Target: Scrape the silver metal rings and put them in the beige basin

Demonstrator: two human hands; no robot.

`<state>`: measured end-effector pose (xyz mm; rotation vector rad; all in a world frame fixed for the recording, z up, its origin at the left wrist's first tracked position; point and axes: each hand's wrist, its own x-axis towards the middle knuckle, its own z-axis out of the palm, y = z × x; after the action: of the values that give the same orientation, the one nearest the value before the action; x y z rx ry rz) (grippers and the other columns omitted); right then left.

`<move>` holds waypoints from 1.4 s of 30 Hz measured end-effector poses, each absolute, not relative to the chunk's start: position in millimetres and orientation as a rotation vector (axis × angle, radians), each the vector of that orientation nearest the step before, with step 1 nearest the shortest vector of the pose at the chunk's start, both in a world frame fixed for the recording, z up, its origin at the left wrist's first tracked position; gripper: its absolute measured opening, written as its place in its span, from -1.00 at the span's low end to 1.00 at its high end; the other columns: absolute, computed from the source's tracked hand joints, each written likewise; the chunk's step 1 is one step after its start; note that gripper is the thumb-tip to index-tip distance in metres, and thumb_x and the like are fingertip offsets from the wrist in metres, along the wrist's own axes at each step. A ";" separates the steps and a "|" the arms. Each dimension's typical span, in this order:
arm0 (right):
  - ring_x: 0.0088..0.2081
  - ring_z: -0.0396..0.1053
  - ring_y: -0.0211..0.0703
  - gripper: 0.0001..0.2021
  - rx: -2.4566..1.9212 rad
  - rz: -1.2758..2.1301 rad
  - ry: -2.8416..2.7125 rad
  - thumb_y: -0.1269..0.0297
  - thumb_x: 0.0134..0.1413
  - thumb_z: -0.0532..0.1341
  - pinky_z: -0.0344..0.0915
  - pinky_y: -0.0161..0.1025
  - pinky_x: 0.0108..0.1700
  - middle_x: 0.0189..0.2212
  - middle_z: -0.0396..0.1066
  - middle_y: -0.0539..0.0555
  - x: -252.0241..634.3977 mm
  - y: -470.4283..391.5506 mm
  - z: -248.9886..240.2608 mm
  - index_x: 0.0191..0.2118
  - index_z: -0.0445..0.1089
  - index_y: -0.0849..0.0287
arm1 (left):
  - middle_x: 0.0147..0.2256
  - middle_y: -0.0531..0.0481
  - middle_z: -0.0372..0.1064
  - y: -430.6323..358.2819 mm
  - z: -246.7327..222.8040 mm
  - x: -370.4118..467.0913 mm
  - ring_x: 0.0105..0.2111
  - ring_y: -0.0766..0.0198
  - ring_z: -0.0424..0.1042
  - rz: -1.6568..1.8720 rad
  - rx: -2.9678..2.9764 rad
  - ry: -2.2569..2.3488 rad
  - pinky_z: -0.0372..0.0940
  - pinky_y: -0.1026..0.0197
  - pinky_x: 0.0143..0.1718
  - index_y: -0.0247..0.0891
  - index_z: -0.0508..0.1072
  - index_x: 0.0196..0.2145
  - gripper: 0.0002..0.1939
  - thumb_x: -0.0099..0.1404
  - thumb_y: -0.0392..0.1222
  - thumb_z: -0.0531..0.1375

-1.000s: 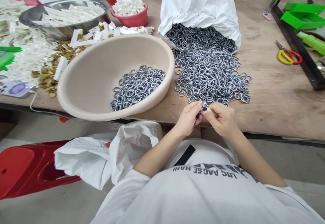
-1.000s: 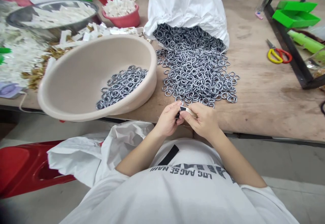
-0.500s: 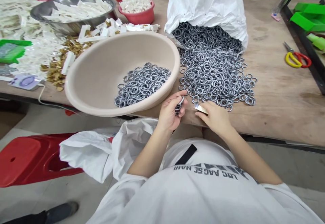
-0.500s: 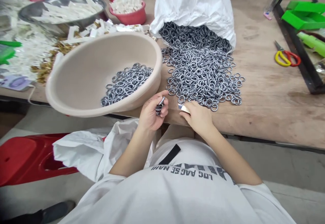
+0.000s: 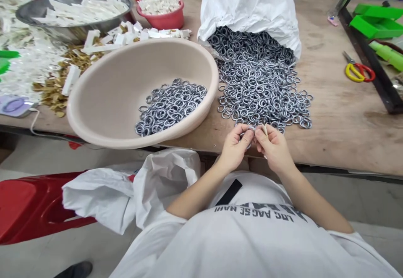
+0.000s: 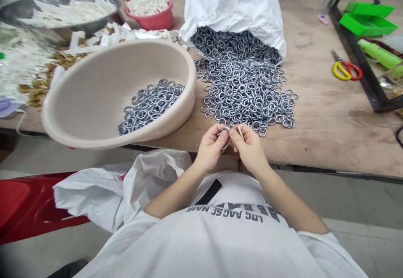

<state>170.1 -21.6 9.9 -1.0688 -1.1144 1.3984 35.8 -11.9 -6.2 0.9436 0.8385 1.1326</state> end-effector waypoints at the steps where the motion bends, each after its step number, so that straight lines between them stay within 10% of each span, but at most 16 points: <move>1: -0.52 0.17 -0.37 -0.76 -1.056 1.375 -1.111 0.06 0.18 0.28 0.16 -0.38 -0.49 -0.47 0.28 -0.09 169.9 -23.4 9.4 -0.30 0.34 0.11 | -0.48 0.10 0.29 -12.2 -6.7 36.7 -0.56 0.49 0.15 1.134 0.961 0.831 0.05 0.39 -0.54 -0.27 0.40 -0.31 -0.65 0.25 0.10 0.27; 7: -0.36 0.39 -0.27 -0.77 -0.953 1.374 -1.276 0.12 0.15 0.31 0.39 -0.26 -0.24 -0.29 0.44 -0.02 178.6 -17.9 9.7 -0.11 0.43 0.08 | -0.48 0.06 0.27 -12.7 -1.4 30.4 -0.53 0.46 0.15 1.027 1.049 0.786 0.06 0.35 -0.48 -0.30 0.39 -0.39 -0.62 0.31 0.12 0.21; 17: -0.36 0.32 -0.23 -0.81 -1.121 0.557 -1.921 0.16 0.27 0.21 0.18 -0.25 -0.29 -0.41 0.42 0.02 202.0 -29.9 8.8 -0.24 0.48 0.16 | -0.56 0.11 0.21 -9.6 1.5 30.9 -0.66 0.50 -0.01 0.978 0.956 0.713 -0.16 0.33 -0.64 -0.27 0.28 -0.44 -0.60 0.34 0.12 0.17; 32: -0.46 0.28 -0.24 -0.60 -1.477 0.516 -1.831 -0.01 0.35 0.05 0.10 -0.28 -0.36 -0.55 0.32 -0.04 213.2 -7.3 7.7 -0.40 0.40 0.14 | -0.55 0.05 0.28 -19.5 5.9 23.5 -0.64 0.51 0.05 0.772 1.014 0.627 -0.10 0.36 -0.62 -0.31 0.31 -0.45 -0.60 0.33 0.10 0.19; 42: -0.22 0.49 0.01 -0.67 -1.754 0.228 -2.339 0.00 0.28 0.14 0.25 -0.18 -0.30 -0.08 0.46 0.15 144.8 26.8 15.3 0.00 0.37 0.08 | -0.53 0.14 0.23 -7.4 2.5 -12.3 -0.69 0.51 0.08 1.194 0.593 0.827 -0.07 0.40 -0.70 -0.25 0.18 -0.49 -0.65 0.24 -0.02 0.23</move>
<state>144.8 26.8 15.3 -1.7539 -2.3388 0.2280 -12.3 -7.4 2.5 0.5932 0.8268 1.1943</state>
